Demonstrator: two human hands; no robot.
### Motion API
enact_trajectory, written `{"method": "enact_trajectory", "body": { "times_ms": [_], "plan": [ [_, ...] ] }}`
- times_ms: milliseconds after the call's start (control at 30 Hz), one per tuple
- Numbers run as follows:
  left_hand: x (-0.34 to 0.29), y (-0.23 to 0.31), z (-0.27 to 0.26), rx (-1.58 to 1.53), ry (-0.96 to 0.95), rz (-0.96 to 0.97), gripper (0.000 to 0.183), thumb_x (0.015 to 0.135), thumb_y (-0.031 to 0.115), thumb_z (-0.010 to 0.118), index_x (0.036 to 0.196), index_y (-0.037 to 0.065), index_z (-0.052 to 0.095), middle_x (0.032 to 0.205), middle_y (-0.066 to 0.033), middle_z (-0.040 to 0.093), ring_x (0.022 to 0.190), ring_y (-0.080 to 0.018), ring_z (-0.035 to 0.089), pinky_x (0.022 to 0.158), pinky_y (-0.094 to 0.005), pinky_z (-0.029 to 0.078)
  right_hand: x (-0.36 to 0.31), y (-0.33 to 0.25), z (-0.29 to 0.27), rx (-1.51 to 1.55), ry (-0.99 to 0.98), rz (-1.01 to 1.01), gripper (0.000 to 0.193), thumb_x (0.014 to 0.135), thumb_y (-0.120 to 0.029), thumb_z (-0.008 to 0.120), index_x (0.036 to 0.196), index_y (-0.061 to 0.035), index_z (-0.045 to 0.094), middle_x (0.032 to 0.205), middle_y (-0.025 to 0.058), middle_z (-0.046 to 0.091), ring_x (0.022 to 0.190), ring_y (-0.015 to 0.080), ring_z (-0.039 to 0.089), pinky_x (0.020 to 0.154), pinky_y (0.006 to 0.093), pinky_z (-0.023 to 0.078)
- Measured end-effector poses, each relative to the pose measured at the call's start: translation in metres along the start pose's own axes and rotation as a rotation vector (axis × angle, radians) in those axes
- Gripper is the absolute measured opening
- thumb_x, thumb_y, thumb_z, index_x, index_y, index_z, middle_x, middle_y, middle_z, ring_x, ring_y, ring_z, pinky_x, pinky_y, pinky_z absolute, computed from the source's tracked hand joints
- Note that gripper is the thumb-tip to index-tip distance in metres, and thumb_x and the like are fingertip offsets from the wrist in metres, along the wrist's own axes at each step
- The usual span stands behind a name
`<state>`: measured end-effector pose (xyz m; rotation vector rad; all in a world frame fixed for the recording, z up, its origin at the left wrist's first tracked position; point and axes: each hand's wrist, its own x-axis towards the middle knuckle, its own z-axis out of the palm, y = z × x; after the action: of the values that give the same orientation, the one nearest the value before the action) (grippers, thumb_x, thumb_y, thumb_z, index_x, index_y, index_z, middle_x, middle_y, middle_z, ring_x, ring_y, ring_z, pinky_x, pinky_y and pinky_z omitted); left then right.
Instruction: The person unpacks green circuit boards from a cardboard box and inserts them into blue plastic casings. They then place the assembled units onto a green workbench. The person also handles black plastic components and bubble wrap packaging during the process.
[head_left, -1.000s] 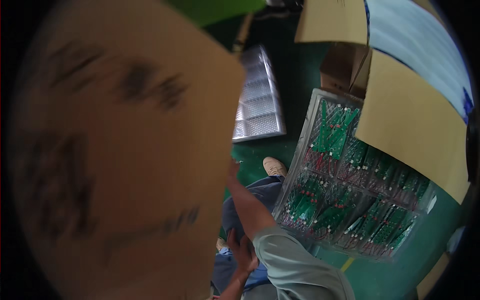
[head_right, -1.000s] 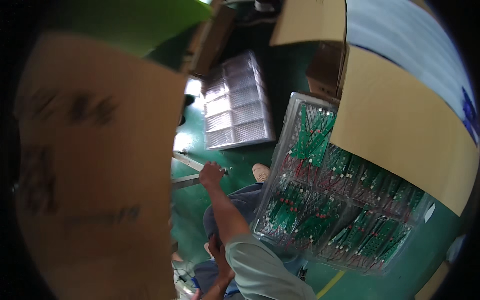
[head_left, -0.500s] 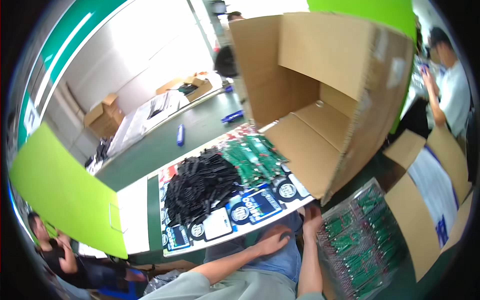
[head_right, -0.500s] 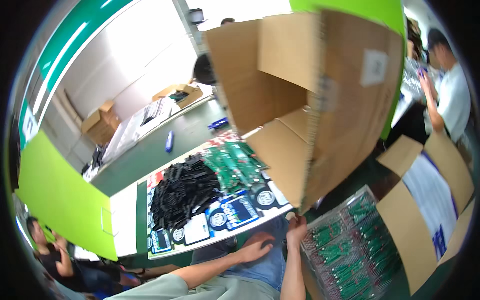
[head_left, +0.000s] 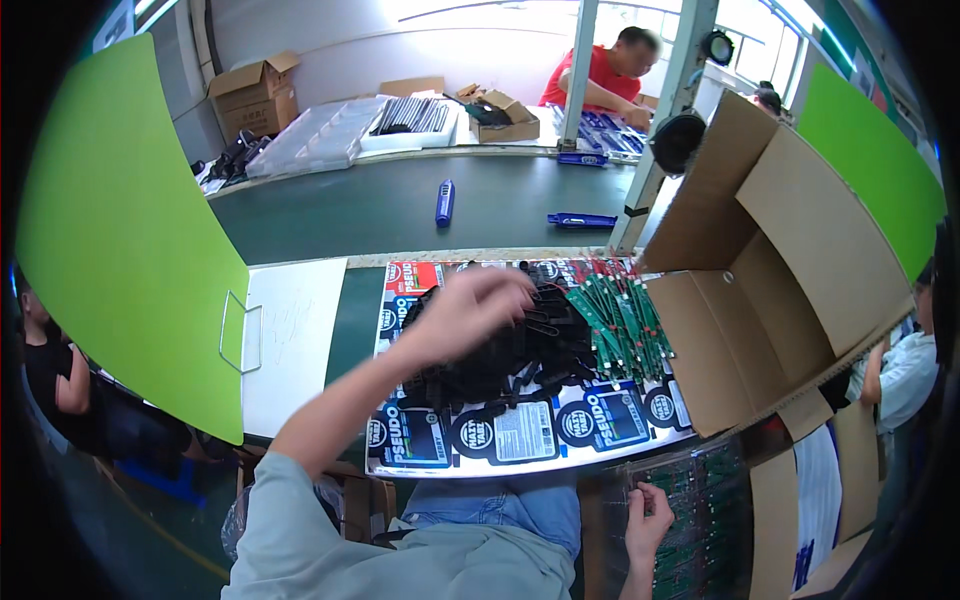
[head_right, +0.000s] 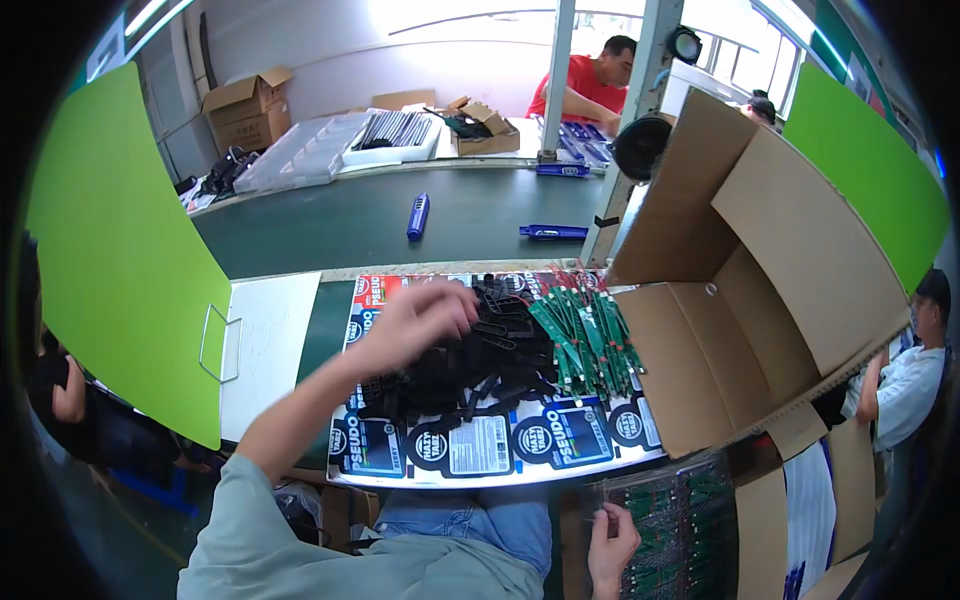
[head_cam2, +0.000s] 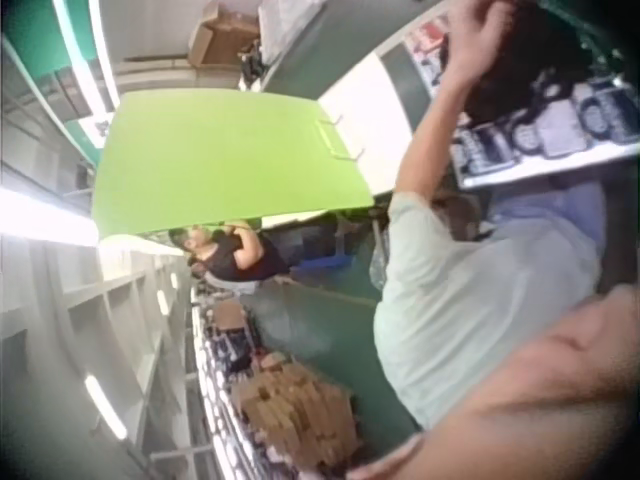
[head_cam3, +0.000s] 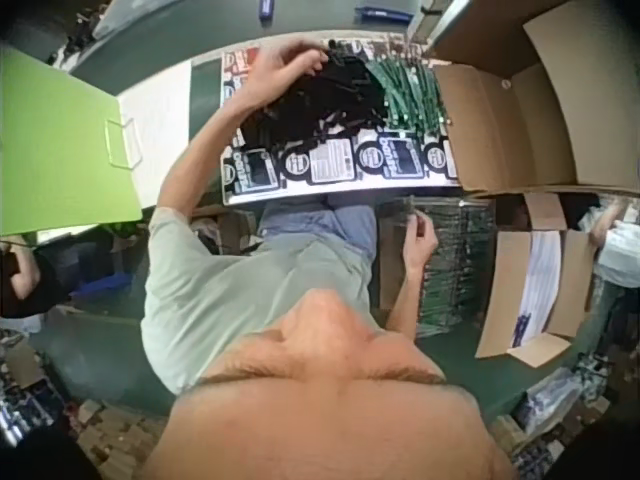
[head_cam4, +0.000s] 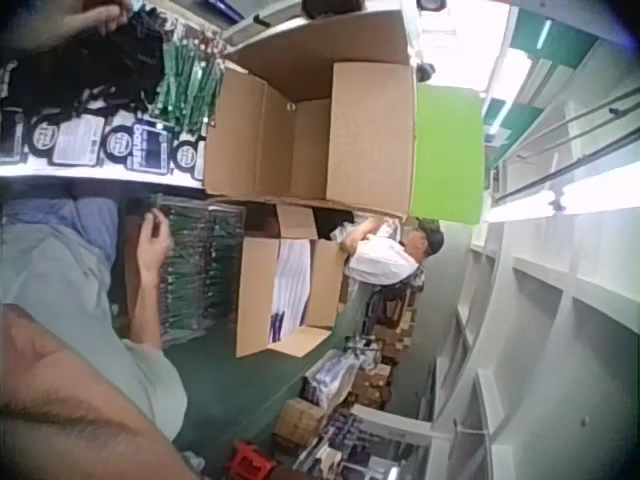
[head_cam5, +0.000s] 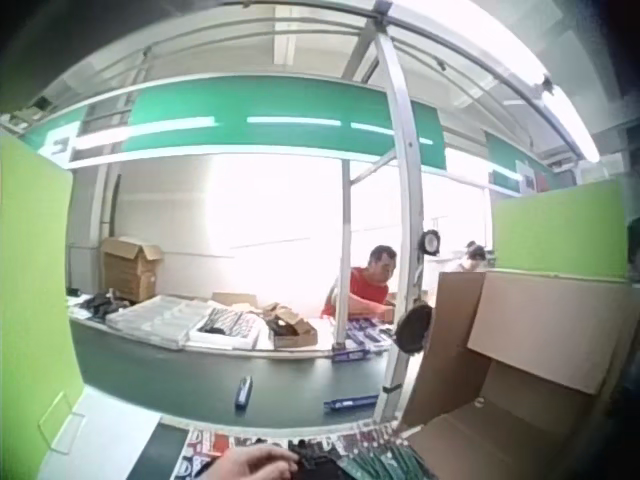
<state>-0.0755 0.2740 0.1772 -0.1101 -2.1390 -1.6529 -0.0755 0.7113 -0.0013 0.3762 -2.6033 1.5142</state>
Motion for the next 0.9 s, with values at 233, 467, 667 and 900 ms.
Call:
{"method": "enact_trajectory", "body": {
  "times_ms": [233,467,667,900],
  "plan": [
    [0.090,-0.164,-0.135,0.888,0.521,-0.147,0.035,0.091,0.025,0.067,0.120,0.005,0.069,0.109,-0.0176,0.068,0.100,-0.0323,0.069,0.091,-0.0445,0.054,0.061,-0.123,0.019,-0.031,-0.230,-0.440,0.011,0.083,0.000,0.075,0.094,0.0024,0.073,0.078,0.0137,0.070,0.065,0.0261,0.066,0.059,0.0352,0.050],
    [0.145,-0.197,-0.155,1.174,0.556,-0.469,0.061,0.091,0.048,0.068,0.139,0.011,0.058,0.133,-0.0192,0.057,0.123,-0.0386,0.058,0.101,-0.0504,0.050,0.168,-0.199,0.107,-0.187,-0.287,-0.765,0.024,0.083,-0.003,0.077,0.107,0.0015,0.072,0.091,0.0133,0.067,0.080,0.0299,0.065,0.070,0.0397,0.052],
    [0.163,-0.226,-0.171,1.262,0.465,-0.564,0.067,0.089,0.046,0.071,0.142,0.008,0.054,0.130,-0.0207,0.058,0.123,-0.0389,0.058,0.102,-0.0506,0.051,0.210,-0.224,0.172,-0.345,-0.437,-0.843,0.024,0.086,-0.010,0.073,0.107,0.0004,0.071,0.098,0.0109,0.062,0.092,0.0284,0.060,0.078,0.0401,0.049],
    [0.144,-0.246,-0.198,1.197,0.396,-0.411,0.036,0.097,0.018,0.060,0.129,0.002,0.060,0.111,-0.0225,0.068,0.103,-0.0425,0.066,0.092,-0.0548,0.054,0.209,-0.216,0.176,-0.304,-0.397,-0.840,0.013,0.087,-0.011,0.072,0.098,-0.0049,0.068,0.095,0.0113,0.061,0.092,0.0293,0.060,0.079,0.0421,0.047]
  ]
}}
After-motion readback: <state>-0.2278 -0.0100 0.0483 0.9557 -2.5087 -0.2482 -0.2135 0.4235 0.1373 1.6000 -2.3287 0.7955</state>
